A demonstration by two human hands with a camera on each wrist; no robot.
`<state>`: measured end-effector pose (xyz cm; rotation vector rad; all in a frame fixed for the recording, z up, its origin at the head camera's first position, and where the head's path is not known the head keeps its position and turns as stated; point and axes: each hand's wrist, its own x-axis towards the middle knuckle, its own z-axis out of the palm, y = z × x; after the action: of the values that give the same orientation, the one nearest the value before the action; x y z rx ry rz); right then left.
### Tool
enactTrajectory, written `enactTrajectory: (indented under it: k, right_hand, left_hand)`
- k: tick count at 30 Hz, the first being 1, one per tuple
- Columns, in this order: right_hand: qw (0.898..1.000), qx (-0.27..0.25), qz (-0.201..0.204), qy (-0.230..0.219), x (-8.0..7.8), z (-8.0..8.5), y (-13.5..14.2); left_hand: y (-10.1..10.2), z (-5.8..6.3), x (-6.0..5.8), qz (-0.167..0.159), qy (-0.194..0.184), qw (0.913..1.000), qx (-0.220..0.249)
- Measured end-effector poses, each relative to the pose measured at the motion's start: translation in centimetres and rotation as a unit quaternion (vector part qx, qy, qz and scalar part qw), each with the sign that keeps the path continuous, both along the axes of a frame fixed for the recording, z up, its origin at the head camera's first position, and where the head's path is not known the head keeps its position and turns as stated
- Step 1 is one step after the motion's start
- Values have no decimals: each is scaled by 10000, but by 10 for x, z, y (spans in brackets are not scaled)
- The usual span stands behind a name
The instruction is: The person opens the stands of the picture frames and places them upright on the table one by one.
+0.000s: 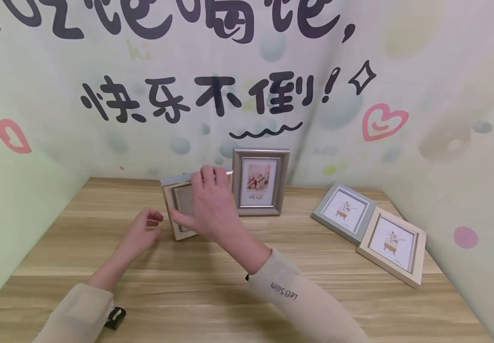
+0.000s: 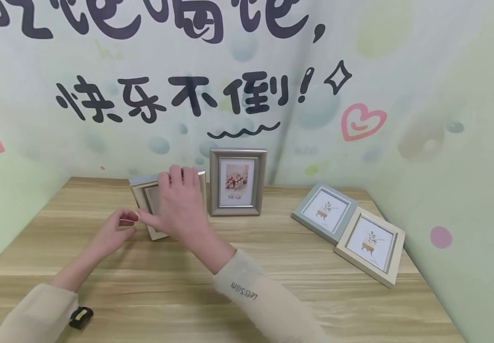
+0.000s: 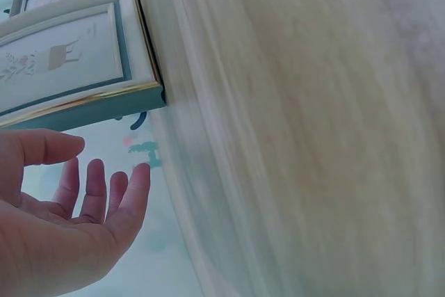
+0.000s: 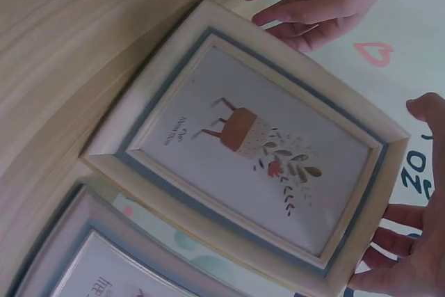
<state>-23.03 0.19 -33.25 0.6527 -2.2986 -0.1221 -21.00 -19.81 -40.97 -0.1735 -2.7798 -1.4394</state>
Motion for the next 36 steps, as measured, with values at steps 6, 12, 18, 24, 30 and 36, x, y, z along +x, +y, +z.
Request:
enactTrajectory:
  k: [6,12,18,24,30,36]
  right_hand:
    - [9952,-477,776,-357,-11,-2,7]
    - [9897,-653,1127,-588,-21,-5,5]
    - [9869,-785,1198,-741,-26,-8,-1]
    - [9891,-850,1123,-429,-31,-14,-5]
    - [9923,-794,948,-32,-34,-18,-11]
    - [9954,-597,730,194,-36,-20,-17]
  left_hand:
    - [-2,0,-1,35,-77,10000,-33]
    - [-4,-1,-2,78,-48,10000,-33]
    - [-5,-1,-1,107,-42,9999,1]
    - [-6,-2,-3,109,-17,9999,74]
    - [-9,-1,-6,153,-17,9999,76]
    - [-11,2,-12,121,127,9998,47]
